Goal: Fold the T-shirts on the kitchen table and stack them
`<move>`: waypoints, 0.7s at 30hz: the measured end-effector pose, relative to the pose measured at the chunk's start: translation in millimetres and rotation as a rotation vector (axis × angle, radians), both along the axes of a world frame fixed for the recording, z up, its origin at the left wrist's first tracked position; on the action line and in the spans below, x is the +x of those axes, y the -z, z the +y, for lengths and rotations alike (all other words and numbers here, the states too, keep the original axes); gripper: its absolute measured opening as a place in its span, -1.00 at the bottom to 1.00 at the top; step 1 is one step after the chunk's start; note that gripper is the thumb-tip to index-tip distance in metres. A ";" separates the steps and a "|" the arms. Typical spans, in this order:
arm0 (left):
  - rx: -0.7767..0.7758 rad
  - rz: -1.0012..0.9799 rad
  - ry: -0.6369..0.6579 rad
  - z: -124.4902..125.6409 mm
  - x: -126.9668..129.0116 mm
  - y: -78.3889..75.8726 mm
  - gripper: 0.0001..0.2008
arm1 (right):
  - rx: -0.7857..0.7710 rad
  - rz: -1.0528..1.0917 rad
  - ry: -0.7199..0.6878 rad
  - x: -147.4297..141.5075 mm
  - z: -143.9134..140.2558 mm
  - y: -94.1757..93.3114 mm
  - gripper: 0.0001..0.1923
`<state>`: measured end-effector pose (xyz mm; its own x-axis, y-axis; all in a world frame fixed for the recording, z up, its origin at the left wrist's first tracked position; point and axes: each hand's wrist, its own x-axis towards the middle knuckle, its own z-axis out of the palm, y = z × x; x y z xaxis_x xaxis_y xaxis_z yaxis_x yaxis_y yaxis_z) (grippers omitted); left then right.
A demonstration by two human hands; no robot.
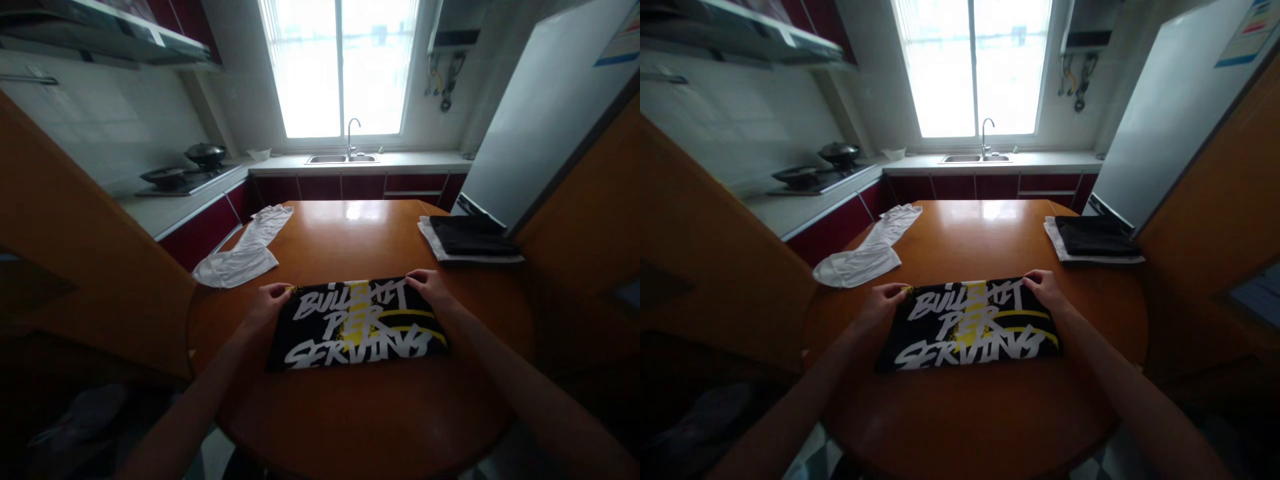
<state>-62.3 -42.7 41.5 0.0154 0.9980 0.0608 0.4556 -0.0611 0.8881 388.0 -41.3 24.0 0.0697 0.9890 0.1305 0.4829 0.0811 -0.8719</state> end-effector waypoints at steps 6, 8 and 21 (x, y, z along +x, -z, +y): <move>0.059 0.214 -0.011 18.9 -0.2 8.5 -0.61 | 0.067 -0.111 -0.022 -5.3 20.7 -2.1 -0.71; 0.081 0.322 -0.003 22.2 1.2 14.2 -0.66 | 0.109 -0.174 -0.014 -9.1 27.9 4.3 -0.73; 0.409 0.724 0.027 2.1 38.3 9.9 -0.55 | 0.217 -0.790 0.093 -58.0 1.7 0.2 -0.57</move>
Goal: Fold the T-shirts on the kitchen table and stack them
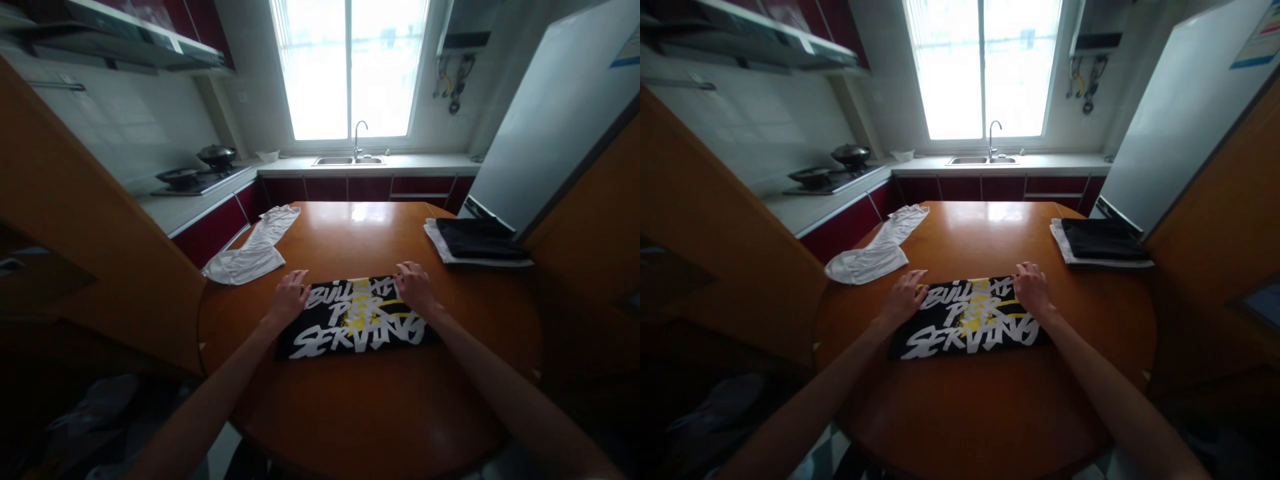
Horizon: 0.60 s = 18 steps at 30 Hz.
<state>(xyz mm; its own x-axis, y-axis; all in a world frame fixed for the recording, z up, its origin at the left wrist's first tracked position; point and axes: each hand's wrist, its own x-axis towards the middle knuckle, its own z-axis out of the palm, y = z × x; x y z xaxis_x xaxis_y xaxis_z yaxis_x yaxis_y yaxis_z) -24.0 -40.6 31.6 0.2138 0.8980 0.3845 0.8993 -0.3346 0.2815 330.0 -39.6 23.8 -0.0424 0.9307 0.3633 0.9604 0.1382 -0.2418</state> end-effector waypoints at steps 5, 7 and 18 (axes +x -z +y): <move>-0.088 0.193 0.205 -37.4 71.3 16.7 -0.43 | -0.070 -0.047 -0.250 -63.6 -35.2 13.6 -0.41; -0.151 0.256 0.208 -40.9 84.4 27.2 -0.39 | -0.142 -0.061 -0.243 -76.5 -39.2 23.9 -0.37; -0.196 0.349 0.203 19.0 109.1 16.0 -0.42 | -0.272 -0.027 -0.142 -82.5 8.2 16.5 -0.36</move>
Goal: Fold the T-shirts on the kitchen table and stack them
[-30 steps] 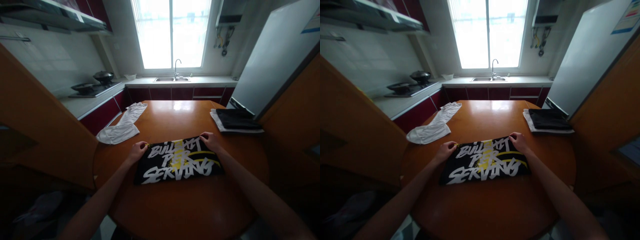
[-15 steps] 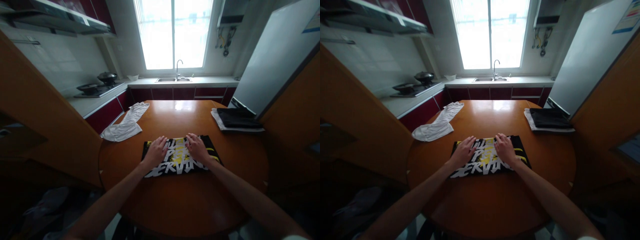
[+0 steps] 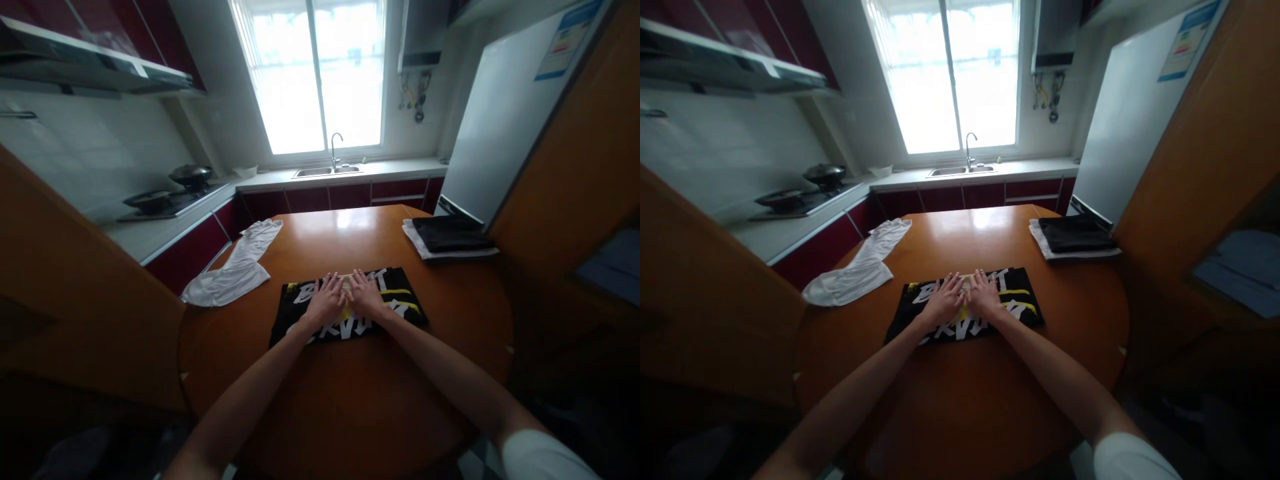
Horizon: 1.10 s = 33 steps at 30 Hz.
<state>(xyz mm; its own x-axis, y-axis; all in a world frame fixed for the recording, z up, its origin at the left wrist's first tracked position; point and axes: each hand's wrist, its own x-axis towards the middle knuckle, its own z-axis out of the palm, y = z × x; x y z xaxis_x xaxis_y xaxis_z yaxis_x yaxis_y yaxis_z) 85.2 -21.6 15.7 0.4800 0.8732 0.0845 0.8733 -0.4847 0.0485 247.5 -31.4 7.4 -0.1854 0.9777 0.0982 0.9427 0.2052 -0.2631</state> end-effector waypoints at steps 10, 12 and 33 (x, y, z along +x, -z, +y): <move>0.067 -0.020 0.011 10.0 5.3 20.1 -0.43 | 0.041 0.002 0.023 46.9 5.0 8.4 -0.31; 0.049 -0.033 0.004 9.7 5.9 18.7 -0.43 | 0.030 -0.008 0.108 76.0 5.0 7.2 -0.32; 0.060 -0.061 -0.170 1.2 -42.9 10.7 -0.38 | 0.057 0.028 0.070 36.4 -5.2 18.7 -0.33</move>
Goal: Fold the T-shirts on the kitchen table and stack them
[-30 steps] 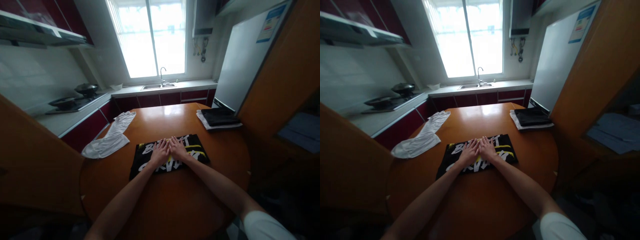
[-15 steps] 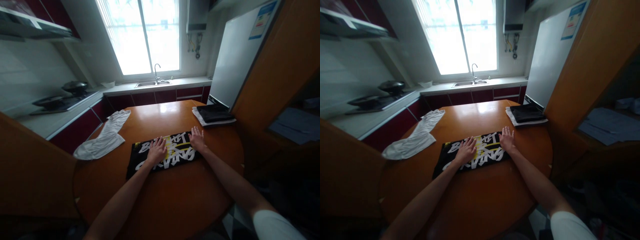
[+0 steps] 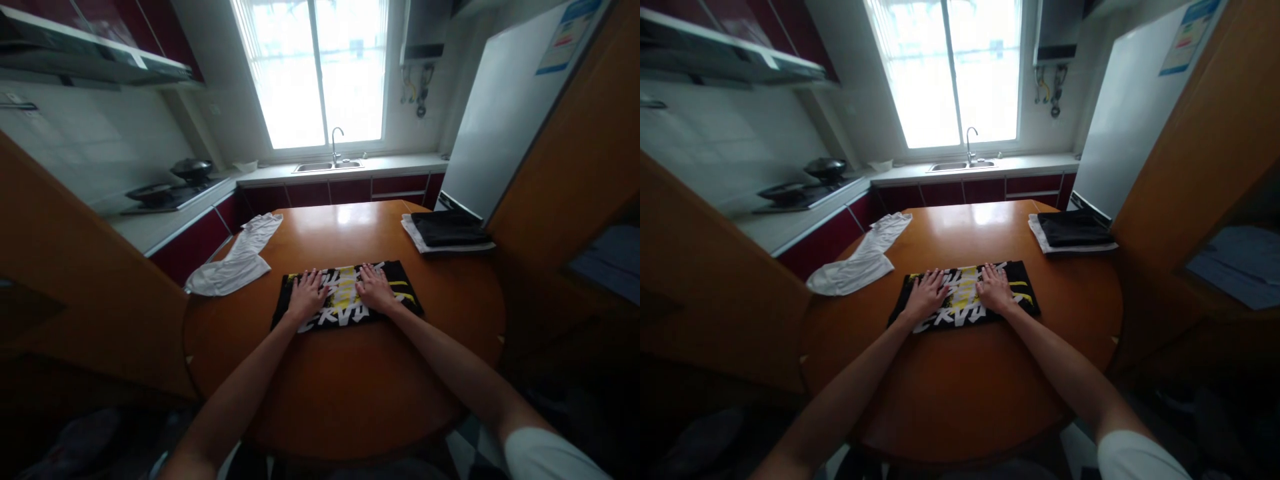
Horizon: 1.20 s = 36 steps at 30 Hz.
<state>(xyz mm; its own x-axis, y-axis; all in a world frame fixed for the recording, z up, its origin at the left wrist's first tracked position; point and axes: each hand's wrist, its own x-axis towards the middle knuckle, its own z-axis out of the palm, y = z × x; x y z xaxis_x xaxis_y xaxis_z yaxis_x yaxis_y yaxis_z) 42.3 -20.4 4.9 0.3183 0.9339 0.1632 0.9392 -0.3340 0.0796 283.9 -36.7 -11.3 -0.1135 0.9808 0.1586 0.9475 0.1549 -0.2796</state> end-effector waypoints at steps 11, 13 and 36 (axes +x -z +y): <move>0.080 0.041 -0.165 9.3 -28.9 -9.1 -0.34 | -0.010 0.030 -0.009 -1.2 1.7 0.7 -0.32; 0.114 0.022 -0.022 9.7 7.4 -11.7 -0.38 | 0.000 0.037 -0.010 -0.9 1.5 0.4 -0.32; -0.041 -0.033 0.152 13.0 76.3 11.8 -0.42 | -0.068 0.142 0.526 99.2 2.0 -35.3 -0.51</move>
